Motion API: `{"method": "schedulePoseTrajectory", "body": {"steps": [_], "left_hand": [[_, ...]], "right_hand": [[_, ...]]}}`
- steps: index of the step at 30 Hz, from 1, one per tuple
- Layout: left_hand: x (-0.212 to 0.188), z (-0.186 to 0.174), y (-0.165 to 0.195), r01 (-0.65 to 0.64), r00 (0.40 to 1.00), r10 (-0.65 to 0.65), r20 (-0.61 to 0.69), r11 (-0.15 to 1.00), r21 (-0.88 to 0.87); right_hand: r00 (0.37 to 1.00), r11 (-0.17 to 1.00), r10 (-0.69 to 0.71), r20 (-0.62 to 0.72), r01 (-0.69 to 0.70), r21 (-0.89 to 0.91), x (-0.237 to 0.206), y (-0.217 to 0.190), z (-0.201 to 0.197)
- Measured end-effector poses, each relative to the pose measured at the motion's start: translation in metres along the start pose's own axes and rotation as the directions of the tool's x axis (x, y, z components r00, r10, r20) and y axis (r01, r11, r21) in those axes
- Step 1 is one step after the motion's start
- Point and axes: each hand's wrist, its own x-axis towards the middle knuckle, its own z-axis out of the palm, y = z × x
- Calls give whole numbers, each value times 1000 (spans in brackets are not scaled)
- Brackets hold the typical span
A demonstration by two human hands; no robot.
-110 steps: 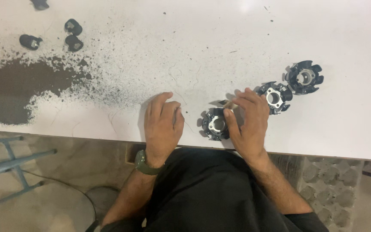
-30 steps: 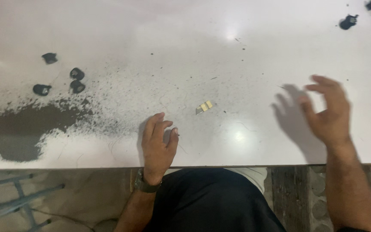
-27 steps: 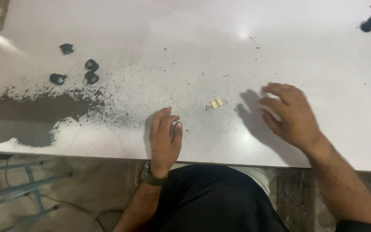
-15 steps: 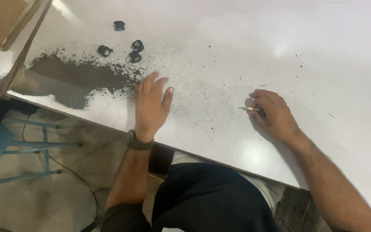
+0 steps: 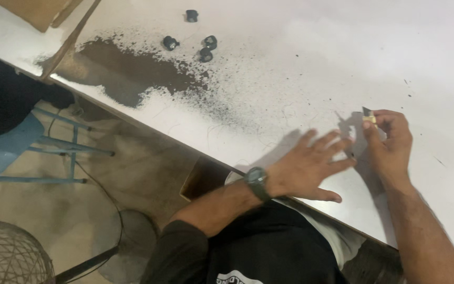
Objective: The person sits at a white workbench assembling wheel assemblies, fitting small black plastic roller components onto wheel hubs one at a time and pressing them into place by hand. They occasionally use a small blade-like tool to help seat parts and wipe their hands or parts with a blue cloth, with finished wheel assemblies accumulating on the table.
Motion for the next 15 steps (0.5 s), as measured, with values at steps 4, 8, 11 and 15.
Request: {"method": "schedulePoseTrajectory", "body": {"steps": [4, 8, 11, 15], "left_hand": [[16, -12, -21, 107, 985, -126, 118, 982, 156], [-16, -2, -63, 222, 971, -232, 59, 965, 138], [-80, 23, -79, 324, 931, -306, -199, 944, 67], [-181, 49, -83, 425, 838, -389, -382, 905, 13]], "right_hand": [[998, 987, 31, -47, -24, 156, -3, 10, -5], [999, 997, 41, -36, -38, 67, -7, 19, -8], [999, 998, 34, -33, -33, 47, -9, 22, -6], [1000, 999, -26, 8, 25, 37, -11, 20, -3]]}}
